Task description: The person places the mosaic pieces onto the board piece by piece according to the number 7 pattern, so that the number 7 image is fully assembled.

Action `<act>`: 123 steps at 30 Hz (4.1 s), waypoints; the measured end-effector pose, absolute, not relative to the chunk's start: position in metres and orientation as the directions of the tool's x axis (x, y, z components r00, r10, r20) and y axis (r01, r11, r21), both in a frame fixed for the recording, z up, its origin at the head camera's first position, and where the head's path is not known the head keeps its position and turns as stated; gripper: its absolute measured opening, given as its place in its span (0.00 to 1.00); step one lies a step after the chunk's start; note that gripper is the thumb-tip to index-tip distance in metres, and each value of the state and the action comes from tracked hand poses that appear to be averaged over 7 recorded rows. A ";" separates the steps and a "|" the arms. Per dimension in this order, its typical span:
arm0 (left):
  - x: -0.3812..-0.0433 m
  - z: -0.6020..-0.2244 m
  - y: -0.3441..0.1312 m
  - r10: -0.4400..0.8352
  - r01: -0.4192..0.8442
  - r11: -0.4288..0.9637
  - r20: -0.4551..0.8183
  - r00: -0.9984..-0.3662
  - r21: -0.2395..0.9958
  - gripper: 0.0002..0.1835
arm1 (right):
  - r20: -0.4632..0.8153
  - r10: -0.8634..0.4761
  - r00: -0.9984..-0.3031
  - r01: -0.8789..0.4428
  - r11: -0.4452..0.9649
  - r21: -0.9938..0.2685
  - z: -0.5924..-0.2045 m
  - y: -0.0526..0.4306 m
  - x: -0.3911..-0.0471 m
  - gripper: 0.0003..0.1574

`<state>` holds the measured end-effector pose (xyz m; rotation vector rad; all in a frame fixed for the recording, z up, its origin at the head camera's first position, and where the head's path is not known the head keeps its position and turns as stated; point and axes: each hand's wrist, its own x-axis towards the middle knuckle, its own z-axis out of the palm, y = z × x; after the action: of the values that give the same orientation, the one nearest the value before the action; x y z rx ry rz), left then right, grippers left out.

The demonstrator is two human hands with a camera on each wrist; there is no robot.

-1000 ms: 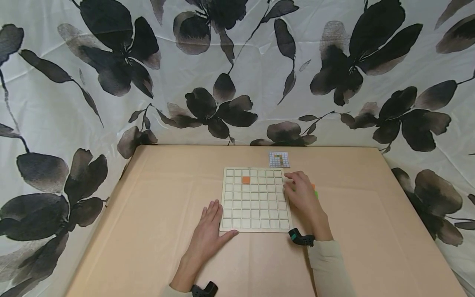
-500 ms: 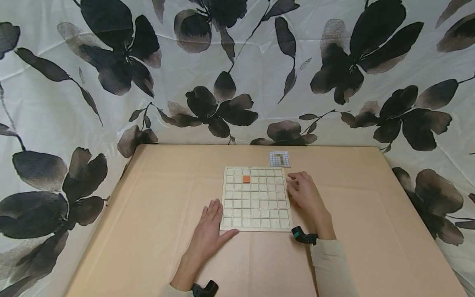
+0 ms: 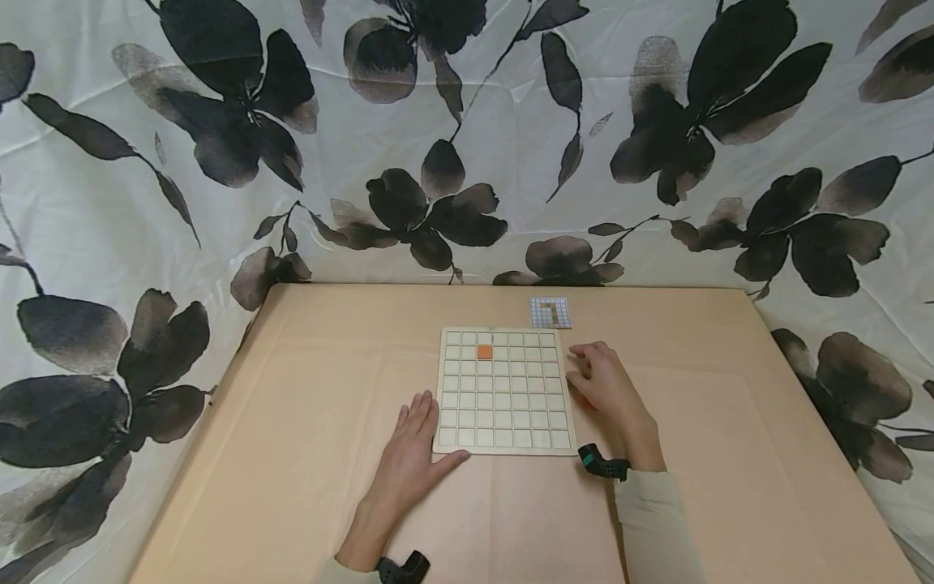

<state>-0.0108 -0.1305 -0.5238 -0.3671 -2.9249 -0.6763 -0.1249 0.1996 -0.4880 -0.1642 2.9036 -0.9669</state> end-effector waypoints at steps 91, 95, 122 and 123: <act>0.002 -0.525 -0.148 0.256 0.307 0.862 0.177 -0.950 0.402 0.53 | -0.039 -0.035 -0.999 0.000 0.746 -0.666 -0.476 0.192 -0.096 0.17; 0.002 -0.525 -0.148 0.256 0.308 0.861 0.178 -0.950 0.405 0.53 | -0.019 -0.037 -0.999 -0.015 0.748 -0.664 -0.476 0.191 -0.096 0.16; -0.002 -0.527 -0.140 0.236 0.292 0.867 0.182 -0.955 0.404 0.52 | 0.065 -0.034 -0.997 -0.069 0.728 -0.682 -0.477 0.176 -0.108 0.15; -0.002 -0.527 -0.139 0.236 0.293 0.866 0.186 -0.954 0.405 0.52 | 0.071 -0.036 -0.997 -0.075 0.729 -0.680 -0.478 0.175 -0.108 0.15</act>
<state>-0.0018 -0.1393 -0.5265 -0.4143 -2.9076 -0.6619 -0.1081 0.1755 -0.4777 -0.0956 2.9695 -1.1722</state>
